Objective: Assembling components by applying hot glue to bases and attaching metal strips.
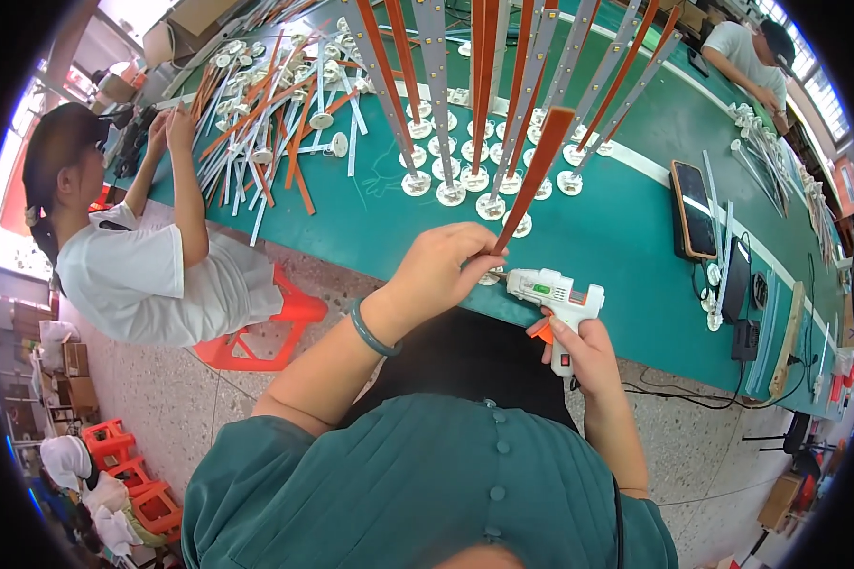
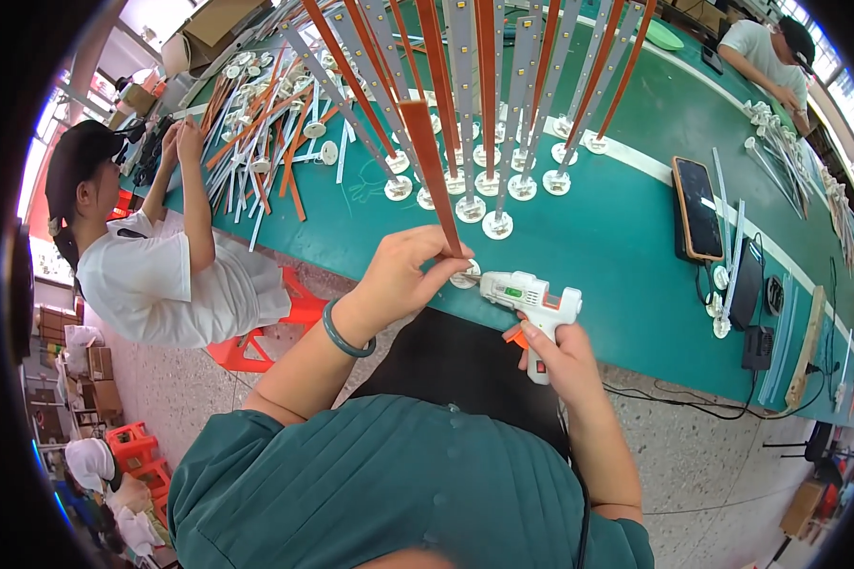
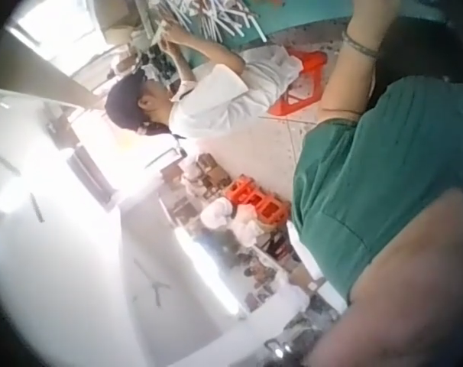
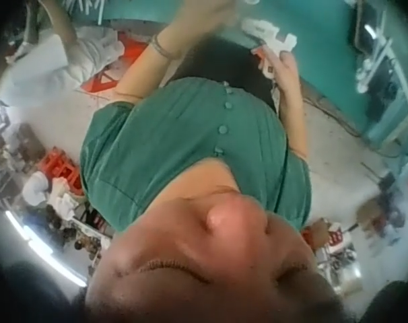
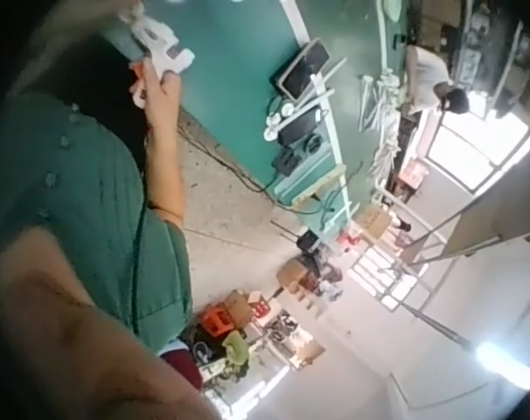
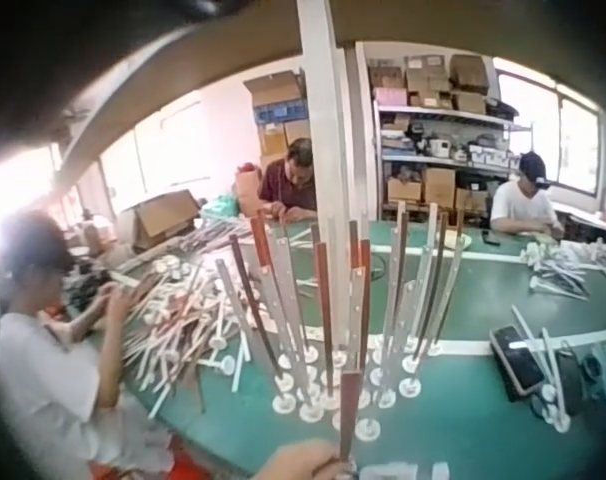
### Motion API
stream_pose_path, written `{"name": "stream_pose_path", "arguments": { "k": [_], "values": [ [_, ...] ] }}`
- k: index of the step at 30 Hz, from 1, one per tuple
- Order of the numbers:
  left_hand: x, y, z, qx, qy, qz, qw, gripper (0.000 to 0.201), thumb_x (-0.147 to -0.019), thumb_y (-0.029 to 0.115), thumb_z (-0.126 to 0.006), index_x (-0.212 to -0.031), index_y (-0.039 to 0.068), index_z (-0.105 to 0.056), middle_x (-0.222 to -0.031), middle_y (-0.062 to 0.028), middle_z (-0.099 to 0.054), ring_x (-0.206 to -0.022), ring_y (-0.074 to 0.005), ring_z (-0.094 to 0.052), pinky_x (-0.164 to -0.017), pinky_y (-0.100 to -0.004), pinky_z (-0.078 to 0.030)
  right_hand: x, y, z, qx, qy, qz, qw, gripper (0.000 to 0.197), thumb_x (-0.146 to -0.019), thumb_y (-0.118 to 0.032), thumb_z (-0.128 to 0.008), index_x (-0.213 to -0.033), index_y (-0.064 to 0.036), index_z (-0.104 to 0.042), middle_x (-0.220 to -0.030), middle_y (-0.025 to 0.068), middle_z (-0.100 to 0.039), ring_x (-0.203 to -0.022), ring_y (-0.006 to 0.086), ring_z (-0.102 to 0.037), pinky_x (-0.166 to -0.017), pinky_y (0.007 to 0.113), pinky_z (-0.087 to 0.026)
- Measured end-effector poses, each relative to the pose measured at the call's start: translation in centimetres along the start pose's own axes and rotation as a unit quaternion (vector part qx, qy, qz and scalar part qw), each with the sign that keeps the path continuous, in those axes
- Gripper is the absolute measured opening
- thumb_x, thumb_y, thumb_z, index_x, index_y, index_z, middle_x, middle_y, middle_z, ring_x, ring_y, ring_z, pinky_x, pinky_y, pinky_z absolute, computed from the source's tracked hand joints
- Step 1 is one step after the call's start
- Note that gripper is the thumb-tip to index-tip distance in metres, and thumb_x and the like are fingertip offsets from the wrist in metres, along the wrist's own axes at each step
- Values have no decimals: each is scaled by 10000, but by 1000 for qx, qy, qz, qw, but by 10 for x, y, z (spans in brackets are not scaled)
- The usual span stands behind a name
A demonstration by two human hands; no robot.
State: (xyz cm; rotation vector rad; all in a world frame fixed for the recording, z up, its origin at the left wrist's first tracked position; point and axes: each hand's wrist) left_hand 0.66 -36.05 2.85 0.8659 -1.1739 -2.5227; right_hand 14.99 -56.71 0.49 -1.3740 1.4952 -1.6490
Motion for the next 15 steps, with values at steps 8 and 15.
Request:
{"name": "stream_pose_path", "arguments": {
  "k": [8,15],
  "values": [
    [0,0,0,18,1,11,1000,87,-793,7,-680,-877,-12,-664,-839,-114,-671,-753,-233,-670,-665,-300,-523,-3,-1,-2,-4,27,-13,1000,328,-927,-217,-541,-1154,20,-554,-871,119,-674,-560,112,-580,-488,225,-429],
    [1,2,-1,30,1,31,999,64,-798,11,-681,-854,-19,-672,-828,-109,-669,-706,-202,-654,-636,-281,-512,-4,-4,-3,-10,30,-20,999,287,-926,-209,-535,-1100,18,-561,-783,112,-655,-530,117,-564,-473,221,-412]
  ]
}}
Point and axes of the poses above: each hand's wrist, its own x-axis away from the middle knuckle, its own z-axis out of the back of the hand, y = z × x
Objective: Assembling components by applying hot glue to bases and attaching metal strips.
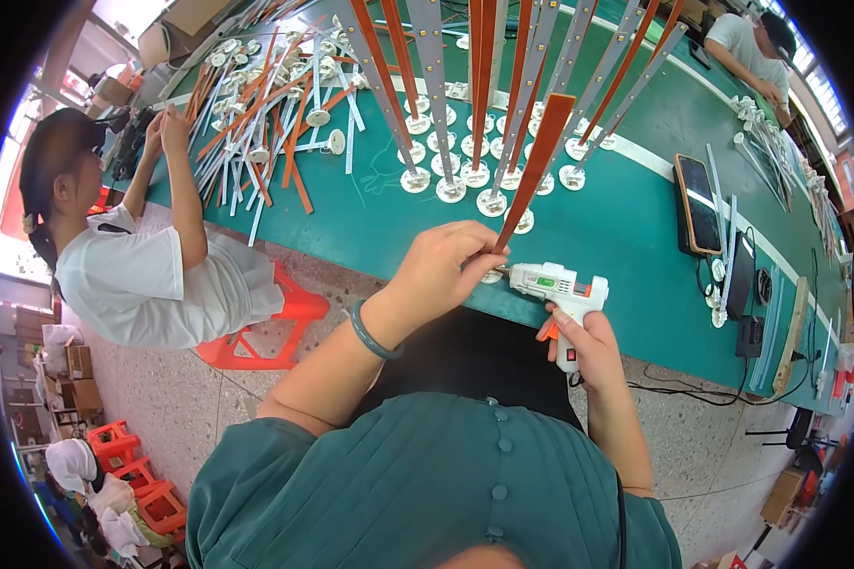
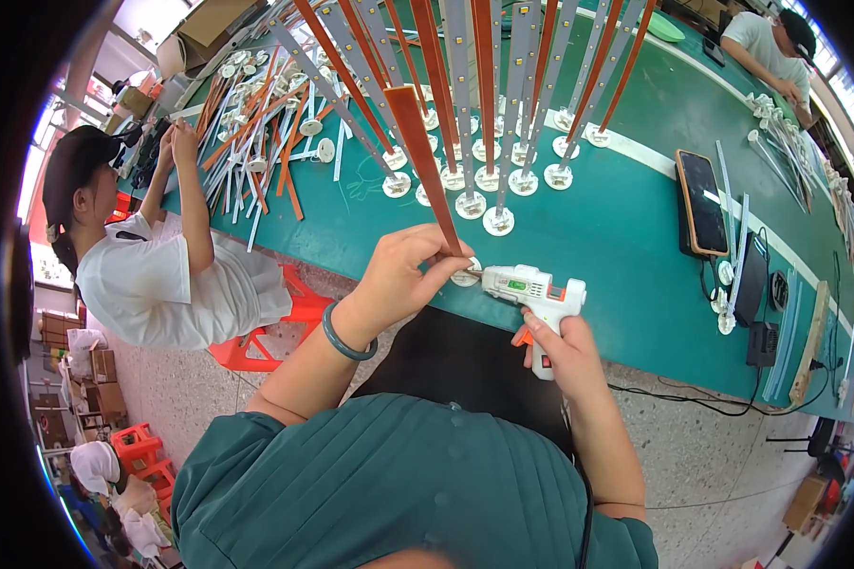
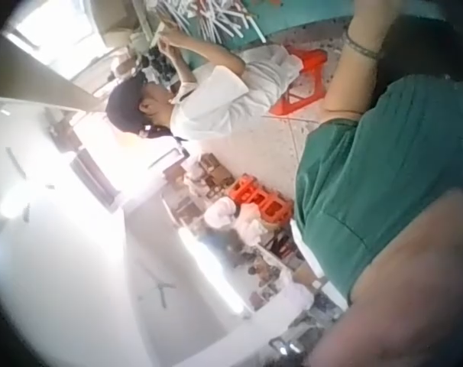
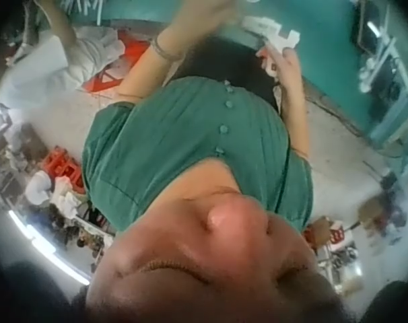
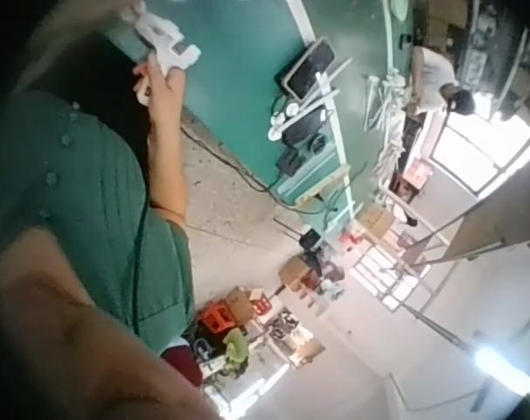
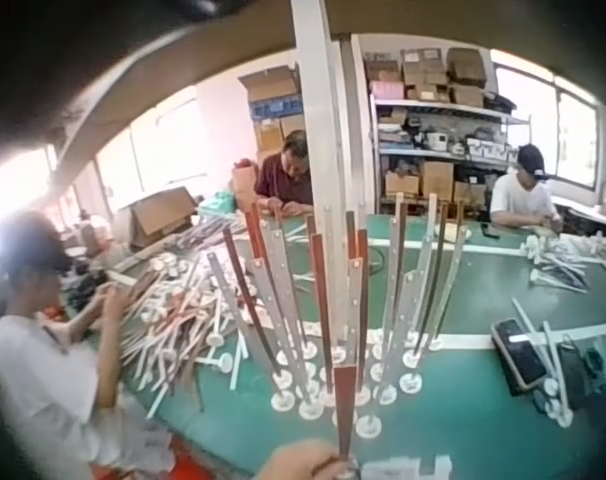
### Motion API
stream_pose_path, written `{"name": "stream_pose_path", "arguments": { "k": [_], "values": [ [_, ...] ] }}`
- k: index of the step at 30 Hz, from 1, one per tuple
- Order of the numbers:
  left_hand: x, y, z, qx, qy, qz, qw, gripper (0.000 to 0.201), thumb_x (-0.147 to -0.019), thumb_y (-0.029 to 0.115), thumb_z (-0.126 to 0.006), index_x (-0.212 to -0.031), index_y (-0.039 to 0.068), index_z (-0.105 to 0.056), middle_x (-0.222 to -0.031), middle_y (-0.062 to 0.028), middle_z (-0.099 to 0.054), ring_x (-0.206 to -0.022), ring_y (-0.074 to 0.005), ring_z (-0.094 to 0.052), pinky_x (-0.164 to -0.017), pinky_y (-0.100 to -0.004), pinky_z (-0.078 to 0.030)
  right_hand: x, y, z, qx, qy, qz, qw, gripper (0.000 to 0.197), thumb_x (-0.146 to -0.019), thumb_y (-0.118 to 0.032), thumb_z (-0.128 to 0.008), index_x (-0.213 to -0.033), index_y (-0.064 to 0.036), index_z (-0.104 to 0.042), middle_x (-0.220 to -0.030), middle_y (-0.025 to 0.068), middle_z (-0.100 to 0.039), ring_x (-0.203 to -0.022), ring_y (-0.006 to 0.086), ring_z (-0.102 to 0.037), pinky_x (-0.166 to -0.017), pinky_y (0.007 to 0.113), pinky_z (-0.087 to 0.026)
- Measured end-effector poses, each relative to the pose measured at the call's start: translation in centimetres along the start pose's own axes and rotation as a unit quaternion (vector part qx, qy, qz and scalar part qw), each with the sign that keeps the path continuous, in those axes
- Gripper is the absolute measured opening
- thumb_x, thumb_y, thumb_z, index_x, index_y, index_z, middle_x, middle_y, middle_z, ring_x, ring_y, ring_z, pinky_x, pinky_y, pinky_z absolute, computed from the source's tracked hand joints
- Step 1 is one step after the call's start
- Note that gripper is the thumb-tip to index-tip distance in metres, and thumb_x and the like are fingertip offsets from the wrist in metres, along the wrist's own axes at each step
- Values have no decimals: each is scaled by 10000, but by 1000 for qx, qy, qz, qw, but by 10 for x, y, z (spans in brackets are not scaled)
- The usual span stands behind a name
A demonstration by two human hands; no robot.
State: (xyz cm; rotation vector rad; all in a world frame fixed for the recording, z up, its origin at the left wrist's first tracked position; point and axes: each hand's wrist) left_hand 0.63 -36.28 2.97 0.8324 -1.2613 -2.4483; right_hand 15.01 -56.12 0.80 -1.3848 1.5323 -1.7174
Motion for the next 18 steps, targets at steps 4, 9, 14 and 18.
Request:
{"name": "stream_pose_path", "arguments": {
  "k": [4,9,14,18],
  "values": [
    [1,0,0,-1,6,-6,1000,69,-801,11,-680,-864,-17,-671,-824,-109,-667,-698,-200,-651,-625,-282,-505,1,-3,0,1,13,-10,1000,276,-929,-205,-528,-1085,21,-560,-767,117,-648,-528,121,-565,-473,222,-412],
    [-2,2,1,-1,-7,-18,1000,81,-813,3,-661,-892,-9,-662,-829,-106,-662,-723,-216,-649,-637,-294,-504,1,-3,5,-8,6,-9,1000,278,-931,-202,-523,-1082,29,-558,-766,120,-649,-523,127,-567,-474,223,-417],
    [-5,5,4,-57,-28,-47,997,104,-824,-14,-620,-923,3,-646,-870,-110,-652,-805,-234,-641,-704,-319,-507,1,1,15,-56,-9,-1,998,280,-931,-195,-520,-1090,31,-557,-797,140,-663,-523,132,-576,-478,220,-427],
    [-6,8,7,-9,-81,-8,997,175,-826,-34,-579,-991,3,-623,-917,-121,-651,-843,-251,-638,-744,-340,-510,1,4,17,-44,-26,2,999,284,-926,-196,-525,-1100,26,-557,-824,151,-668,-525,134,-580,-481,218,-432]
  ]
}}
Point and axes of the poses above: each hand's wrist, its own x-axis away from the middle knuckle, its own z-axis out of the back of the hand, y = z × x
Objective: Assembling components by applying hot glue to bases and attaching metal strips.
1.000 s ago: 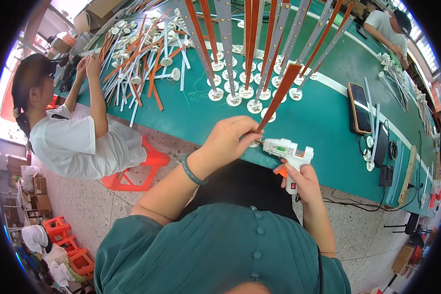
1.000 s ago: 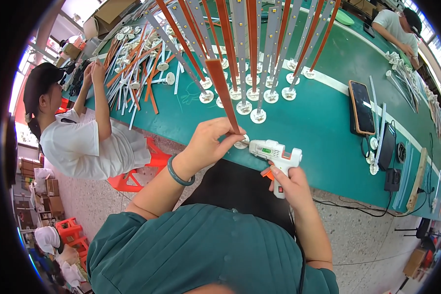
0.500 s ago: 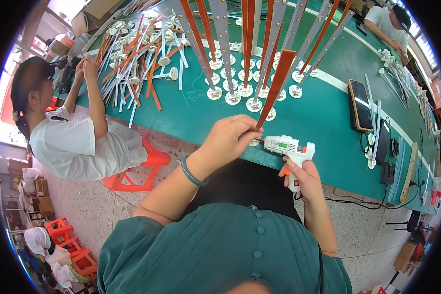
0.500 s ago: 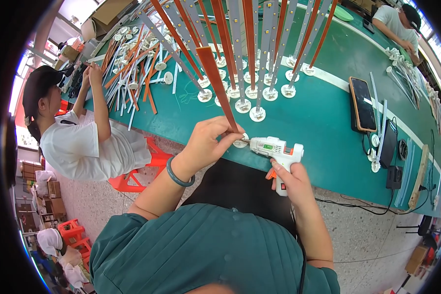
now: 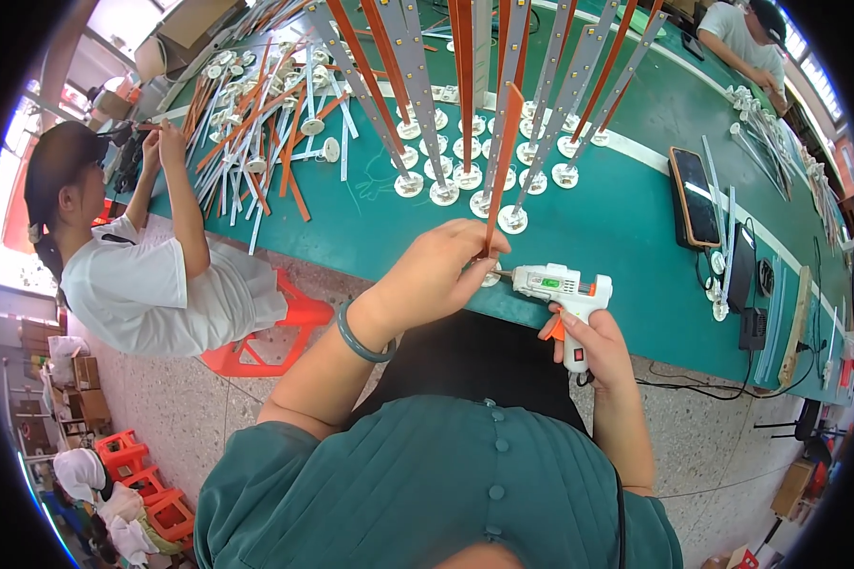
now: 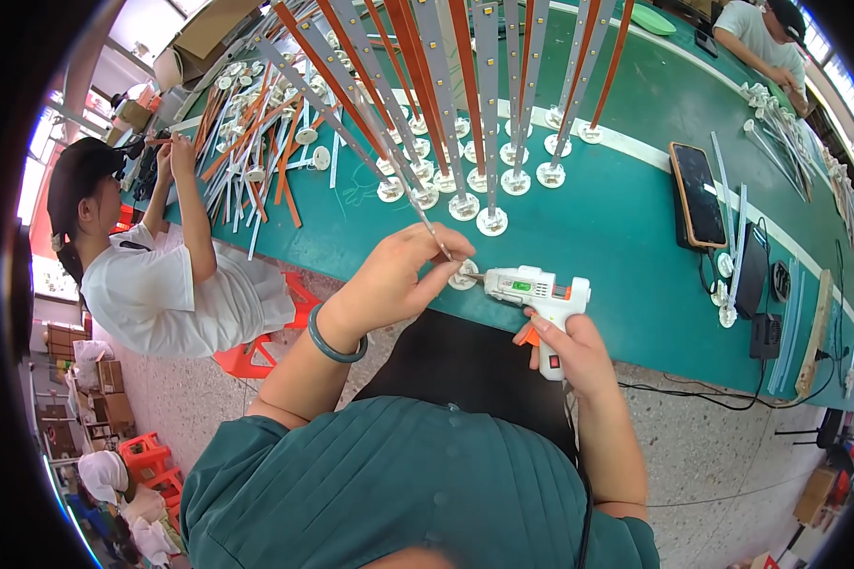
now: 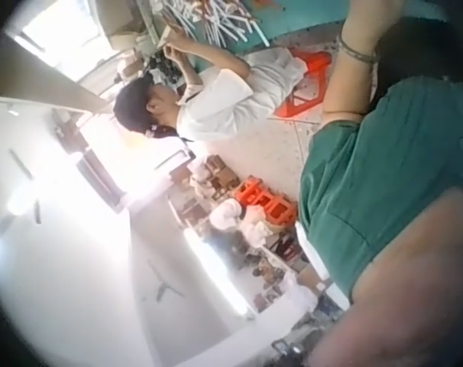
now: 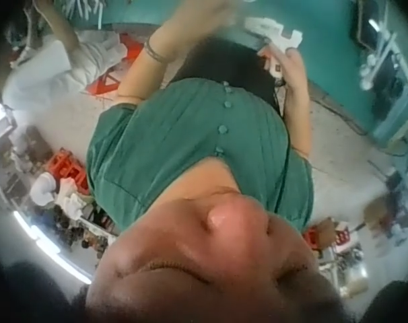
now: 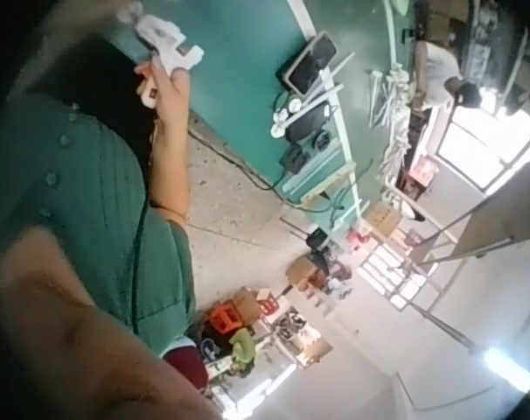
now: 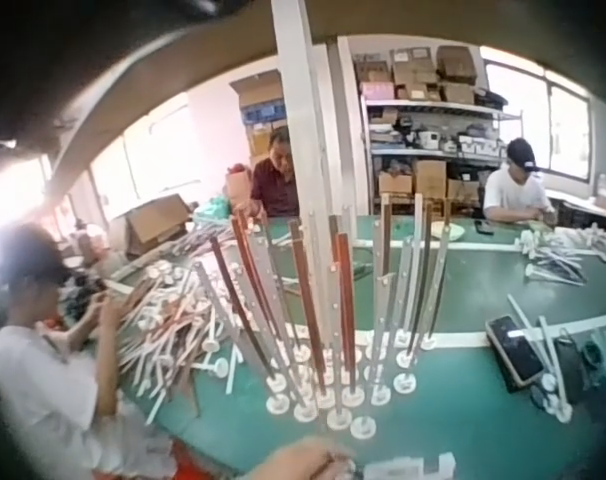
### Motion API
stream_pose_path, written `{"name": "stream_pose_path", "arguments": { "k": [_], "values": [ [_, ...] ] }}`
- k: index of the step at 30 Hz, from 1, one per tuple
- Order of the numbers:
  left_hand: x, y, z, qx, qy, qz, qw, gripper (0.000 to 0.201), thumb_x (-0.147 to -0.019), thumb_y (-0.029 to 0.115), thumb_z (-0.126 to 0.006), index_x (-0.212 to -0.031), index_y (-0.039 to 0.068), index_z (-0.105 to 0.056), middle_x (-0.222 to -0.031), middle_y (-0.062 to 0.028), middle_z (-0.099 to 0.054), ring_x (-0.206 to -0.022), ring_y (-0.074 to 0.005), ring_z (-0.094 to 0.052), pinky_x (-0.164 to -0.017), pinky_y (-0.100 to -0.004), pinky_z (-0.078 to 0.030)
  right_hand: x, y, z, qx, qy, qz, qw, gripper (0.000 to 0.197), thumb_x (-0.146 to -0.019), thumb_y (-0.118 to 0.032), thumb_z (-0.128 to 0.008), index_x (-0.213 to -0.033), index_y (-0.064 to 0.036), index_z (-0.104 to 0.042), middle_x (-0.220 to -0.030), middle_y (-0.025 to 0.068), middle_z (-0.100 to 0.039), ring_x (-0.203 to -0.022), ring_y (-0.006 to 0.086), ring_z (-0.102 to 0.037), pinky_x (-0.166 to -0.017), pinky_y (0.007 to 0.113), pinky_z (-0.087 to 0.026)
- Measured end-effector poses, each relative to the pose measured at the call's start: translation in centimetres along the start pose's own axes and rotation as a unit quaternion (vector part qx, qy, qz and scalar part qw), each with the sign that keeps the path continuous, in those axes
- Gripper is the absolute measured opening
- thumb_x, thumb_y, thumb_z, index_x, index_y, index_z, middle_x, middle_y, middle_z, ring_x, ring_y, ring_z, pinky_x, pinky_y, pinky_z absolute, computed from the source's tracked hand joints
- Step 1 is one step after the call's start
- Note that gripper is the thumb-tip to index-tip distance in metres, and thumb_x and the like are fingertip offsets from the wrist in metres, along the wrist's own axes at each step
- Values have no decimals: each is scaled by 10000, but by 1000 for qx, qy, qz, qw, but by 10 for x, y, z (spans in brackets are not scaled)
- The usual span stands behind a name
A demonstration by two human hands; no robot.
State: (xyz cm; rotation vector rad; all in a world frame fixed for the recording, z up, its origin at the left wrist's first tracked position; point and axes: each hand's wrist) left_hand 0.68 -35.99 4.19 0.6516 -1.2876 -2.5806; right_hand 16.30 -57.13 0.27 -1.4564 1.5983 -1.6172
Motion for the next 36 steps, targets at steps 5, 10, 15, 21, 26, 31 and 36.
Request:
{"name": "stream_pose_path", "arguments": {
  "k": [5,10,15,21,26,31,36],
  "values": [
    [-2,-1,1,-28,2,-15,999,214,-823,-51,-556,-1021,6,-618,-932,-120,-657,-860,-255,-642,-756,-344,-514,-2,-2,-1,13,-4,-7,1000,288,-920,-200,-536,-1105,20,-558,-827,150,-666,-527,134,-578,-483,217,-431],
    [-1,-2,-2,-31,13,-38,999,211,-824,-54,-557,-1010,9,-633,-931,-117,-665,-861,-259,-646,-750,-339,-513,-4,-4,-4,5,-7,-16,1000,290,-922,-203,-566,-1084,38,-577,-824,104,-670,-538,105,-565,-479,223,-421],
    [1,-2,-3,-30,15,-31,999,183,-817,-55,-573,-966,12,-656,-929,-110,-670,-849,-260,-648,-741,-336,-514,-6,-7,-7,21,-7,-19,1000,282,-919,-206,-563,-1072,31,-576,-799,111,-663,-526,116,-567,-472,223,-415],
    [2,-3,-3,-18,18,-23,999,185,-816,-54,-576,-965,18,-658,-916,-109,-670,-839,-255,-647,-737,-334,-513,-6,-9,-13,36,16,-25,999,276,-923,-214,-558,-1058,26,-573,-755,109,-648,-520,122,-569,-463,223,-408],
    [2,-2,-3,-30,18,-28,999,187,-813,-50,-579,-963,25,-660,-914,-104,-670,-837,-252,-645,-732,-332,-511,-5,-10,-16,36,33,-30,998,272,-923,-218,-563,-1046,24,-576,-721,91,-630,-511,117,-564,-456,220,-401],
    [3,-2,-3,-38,18,-28,999,189,-809,-48,-581,-963,28,-659,-914,-100,-669,-845,-256,-643,-740,-333,-507,-4,-9,-17,39,32,-22,998,281,-924,-218,-561,-1056,30,-570,-707,81,-619,-509,114,-563,-455,218,-395],
    [3,-1,-2,-39,8,-28,999,201,-805,-55,-573,-971,29,-648,-928,-109,-660,-865,-280,-637,-765,-349,-503,-2,-7,-17,43,34,-14,998,289,-926,-210,-551,-1078,36,-564,-744,91,-638,-513,113,-563,-458,215,-397]
  ]
}}
Point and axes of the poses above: each hand's wrist, its own x-axis away from the middle knuckle, its own z-axis out of the back of the hand, y = z × x
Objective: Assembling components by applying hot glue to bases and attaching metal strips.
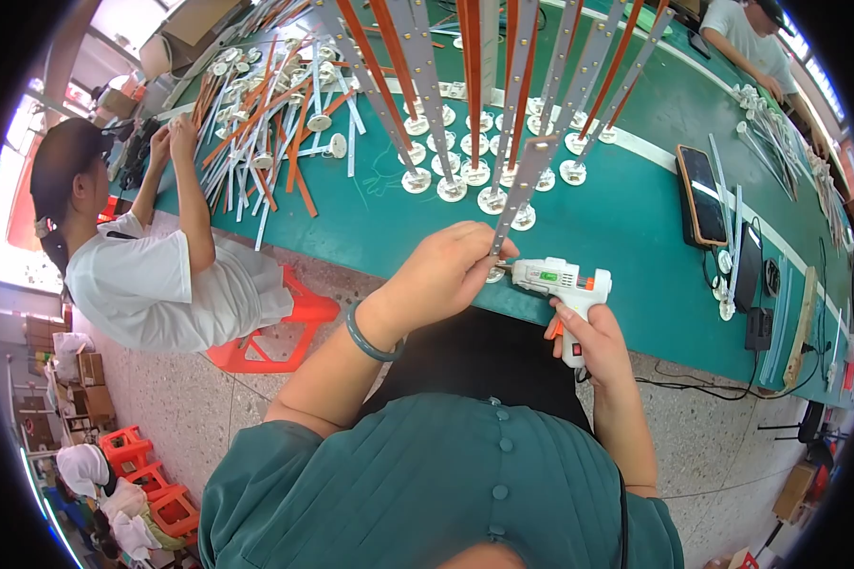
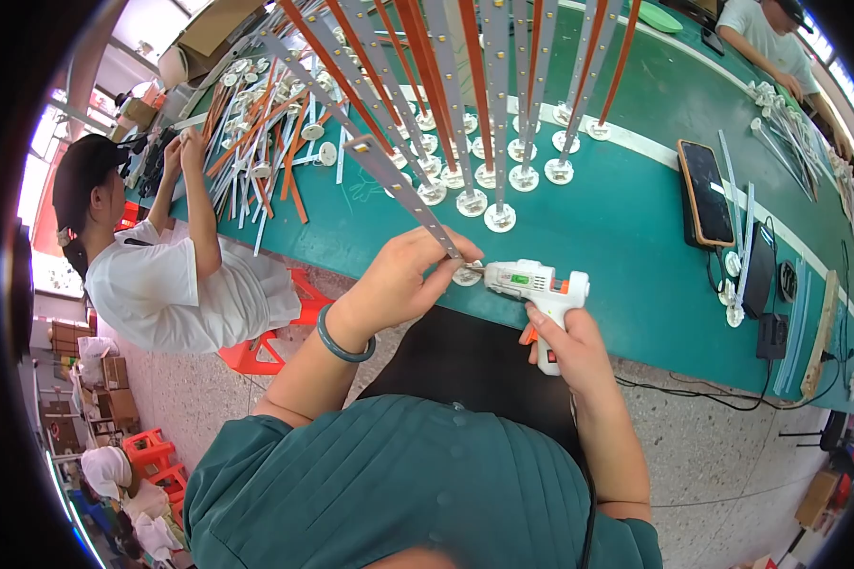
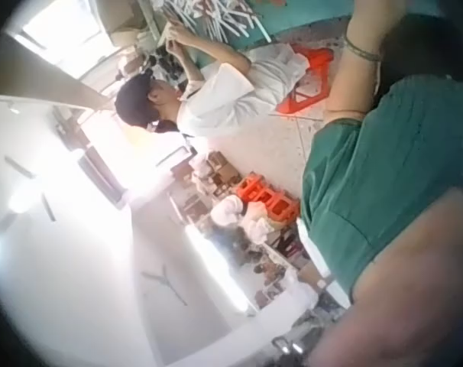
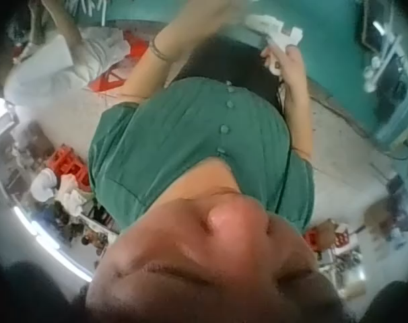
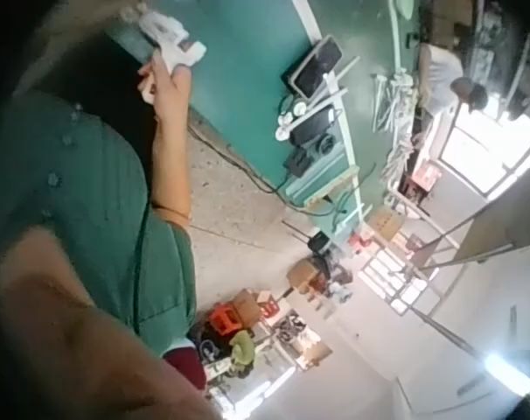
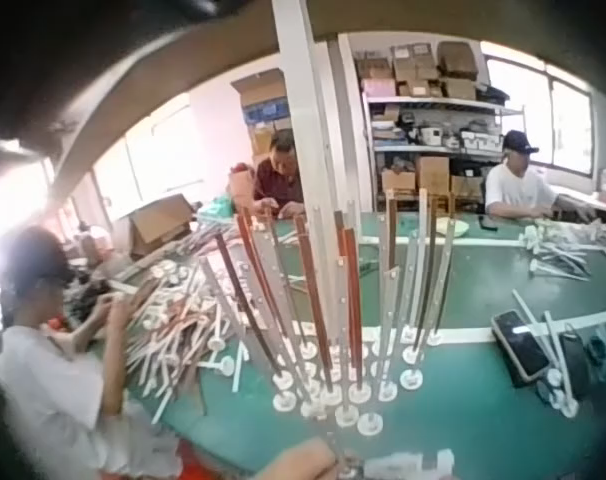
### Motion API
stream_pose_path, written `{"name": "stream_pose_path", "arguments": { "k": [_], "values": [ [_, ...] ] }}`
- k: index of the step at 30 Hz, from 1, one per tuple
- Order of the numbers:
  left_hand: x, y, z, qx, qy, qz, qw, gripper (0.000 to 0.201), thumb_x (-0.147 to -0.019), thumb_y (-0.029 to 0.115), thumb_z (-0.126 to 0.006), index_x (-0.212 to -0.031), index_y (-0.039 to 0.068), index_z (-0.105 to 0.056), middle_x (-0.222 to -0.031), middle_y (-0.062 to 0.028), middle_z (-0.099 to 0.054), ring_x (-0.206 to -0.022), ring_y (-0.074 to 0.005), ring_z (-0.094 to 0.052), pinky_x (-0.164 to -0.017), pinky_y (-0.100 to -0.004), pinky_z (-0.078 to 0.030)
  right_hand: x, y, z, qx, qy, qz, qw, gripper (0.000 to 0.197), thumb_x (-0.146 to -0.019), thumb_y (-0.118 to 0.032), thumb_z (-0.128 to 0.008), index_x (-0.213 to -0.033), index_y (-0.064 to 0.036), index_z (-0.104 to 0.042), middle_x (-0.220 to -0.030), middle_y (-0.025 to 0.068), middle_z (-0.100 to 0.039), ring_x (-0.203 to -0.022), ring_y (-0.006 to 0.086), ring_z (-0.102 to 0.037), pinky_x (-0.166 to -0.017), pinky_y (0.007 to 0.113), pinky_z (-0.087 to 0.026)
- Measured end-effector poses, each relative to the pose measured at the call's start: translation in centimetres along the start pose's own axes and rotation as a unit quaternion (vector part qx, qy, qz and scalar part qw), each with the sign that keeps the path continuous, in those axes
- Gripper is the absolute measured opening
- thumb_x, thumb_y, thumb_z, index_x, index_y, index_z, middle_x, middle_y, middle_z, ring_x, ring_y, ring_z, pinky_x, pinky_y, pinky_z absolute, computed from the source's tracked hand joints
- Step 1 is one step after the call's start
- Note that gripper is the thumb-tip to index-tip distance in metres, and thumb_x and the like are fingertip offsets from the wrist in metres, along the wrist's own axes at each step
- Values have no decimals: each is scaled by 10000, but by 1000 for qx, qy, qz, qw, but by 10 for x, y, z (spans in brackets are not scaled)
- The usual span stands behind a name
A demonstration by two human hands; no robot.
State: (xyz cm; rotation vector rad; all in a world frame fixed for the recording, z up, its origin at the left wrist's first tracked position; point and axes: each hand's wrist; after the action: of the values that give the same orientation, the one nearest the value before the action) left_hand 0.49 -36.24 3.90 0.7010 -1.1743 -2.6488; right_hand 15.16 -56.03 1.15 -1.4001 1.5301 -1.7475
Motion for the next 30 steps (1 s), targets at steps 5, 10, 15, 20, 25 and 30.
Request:
{"name": "stream_pose_path", "arguments": {
  "k": [5,10,15,20,25,30],
  "values": [
    [10,1,5,-3,26,6,1000,206,-804,-62,-565,-975,25,-641,-937,-118,-650,-865,-294,-633,-772,-358,-502,2,8,11,-13,-15,29,999,293,-921,-175,-528,-1111,48,-540,-868,167,-674,-530,136,-573,-472,244,-432],
    [16,-22,37,-64,99,41,992,186,-815,-62,-565,-975,10,-627,-932,-122,-648,-865,-276,-641,-765,-348,-502,2,17,28,-78,-42,53,995,289,-930,-145,-479,-1136,55,-505,-885,200,-667,-532,175,-578,-482,292,-463],
    [5,-51,55,-68,167,57,982,167,-856,-56,-547,-1005,-4,-601,-922,-120,-650,-842,-228,-654,-742,-313,-505,-3,20,26,-120,-54,57,990,293,-932,-147,-471,-1134,61,-506,-910,212,-663,-540,172,-588,-487,276,-471],
    [-2,-59,52,-56,168,35,984,174,-854,-63,-552,-1012,-11,-601,-934,-120,-655,-852,-223,-661,-745,-308,-513,-4,17,26,-132,-48,67,988,302,-929,-153,-478,-1137,65,-508,-926,222,-660,-542,175,-591,-490,263,-477],
    [1,-62,47,-15,184,48,982,163,-850,-67,-550,-997,-27,-606,-960,-134,-651,-864,-260,-668,-745,-318,-528,-4,18,27,-128,-50,65,988,315,-925,-165,-492,-1137,66,-509,-931,231,-657,-543,178,-592,-491,259,-478],
    [0,-69,46,-20,193,46,980,191,-851,-60,-568,-1029,-25,-627,-949,-117,-660,-851,-213,-670,-752,-295,-524,-5,19,27,-130,-55,73,987,318,-923,-171,-501,-1136,64,-511,-934,231,-654,-546,177,-592,-495,258,-482]
  ]
}}
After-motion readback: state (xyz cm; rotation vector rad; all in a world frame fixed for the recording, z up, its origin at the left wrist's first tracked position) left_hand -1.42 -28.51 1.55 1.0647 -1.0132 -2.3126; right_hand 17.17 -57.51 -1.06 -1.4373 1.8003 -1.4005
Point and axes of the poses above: each hand's wrist, its own x-axis away from the middle knuckle, its own z-axis out of the back of the hand, y = z × x
